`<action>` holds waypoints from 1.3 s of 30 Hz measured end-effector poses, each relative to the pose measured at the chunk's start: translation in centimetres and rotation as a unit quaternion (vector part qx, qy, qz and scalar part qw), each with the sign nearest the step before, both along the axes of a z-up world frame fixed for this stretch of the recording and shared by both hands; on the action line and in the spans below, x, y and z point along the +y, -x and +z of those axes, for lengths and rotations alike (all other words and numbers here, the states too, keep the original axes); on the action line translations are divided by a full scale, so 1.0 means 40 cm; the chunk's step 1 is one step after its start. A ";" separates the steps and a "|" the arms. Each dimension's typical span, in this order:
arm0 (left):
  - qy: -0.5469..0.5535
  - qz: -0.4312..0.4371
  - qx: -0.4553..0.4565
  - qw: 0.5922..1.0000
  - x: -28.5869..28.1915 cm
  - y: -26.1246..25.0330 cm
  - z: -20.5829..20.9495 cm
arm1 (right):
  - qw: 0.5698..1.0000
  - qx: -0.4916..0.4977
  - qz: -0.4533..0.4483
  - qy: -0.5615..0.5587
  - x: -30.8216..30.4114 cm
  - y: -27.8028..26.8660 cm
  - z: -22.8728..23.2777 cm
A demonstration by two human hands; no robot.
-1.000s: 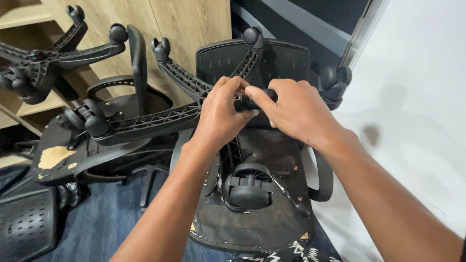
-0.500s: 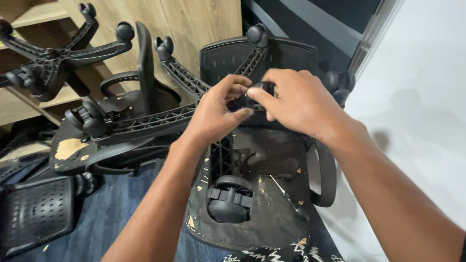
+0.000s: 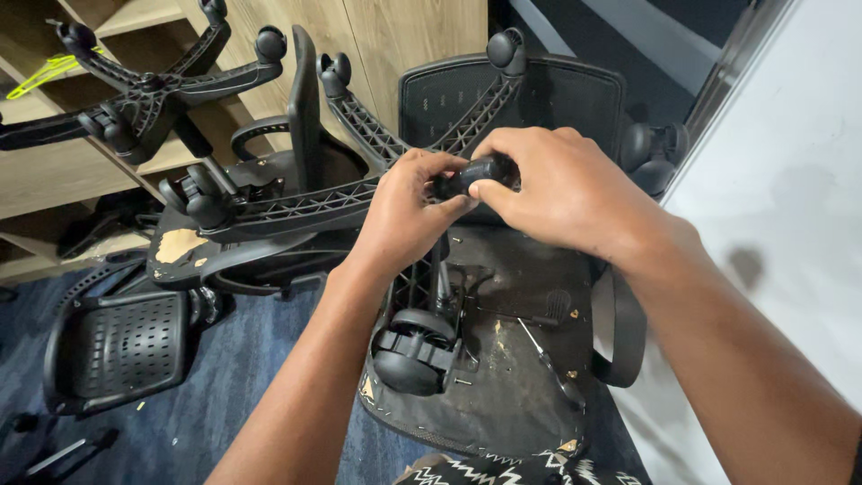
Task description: The person attaches a caster wheel to the base of an office chair using a screwdriver. They insert the wheel into the base, then use the screwdriver to tighten the screw, securing the wheel in place.
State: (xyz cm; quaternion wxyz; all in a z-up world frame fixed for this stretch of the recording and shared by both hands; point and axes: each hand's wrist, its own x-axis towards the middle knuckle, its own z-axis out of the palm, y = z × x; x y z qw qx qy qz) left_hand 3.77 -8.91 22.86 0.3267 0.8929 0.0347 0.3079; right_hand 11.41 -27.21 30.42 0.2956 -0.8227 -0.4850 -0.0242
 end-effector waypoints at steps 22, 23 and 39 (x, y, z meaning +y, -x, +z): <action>0.006 -0.010 0.021 1.000 -0.001 0.000 -0.026 | 0.999 0.038 -0.012 0.027 -0.013 0.017 0.009; 0.018 -0.009 0.036 0.999 0.000 0.000 -0.026 | 0.999 0.039 -0.018 0.030 -0.013 0.017 0.010; 0.034 -0.051 -0.044 0.997 -0.014 0.029 -0.018 | 0.979 0.121 -0.095 0.134 0.009 0.059 0.026</action>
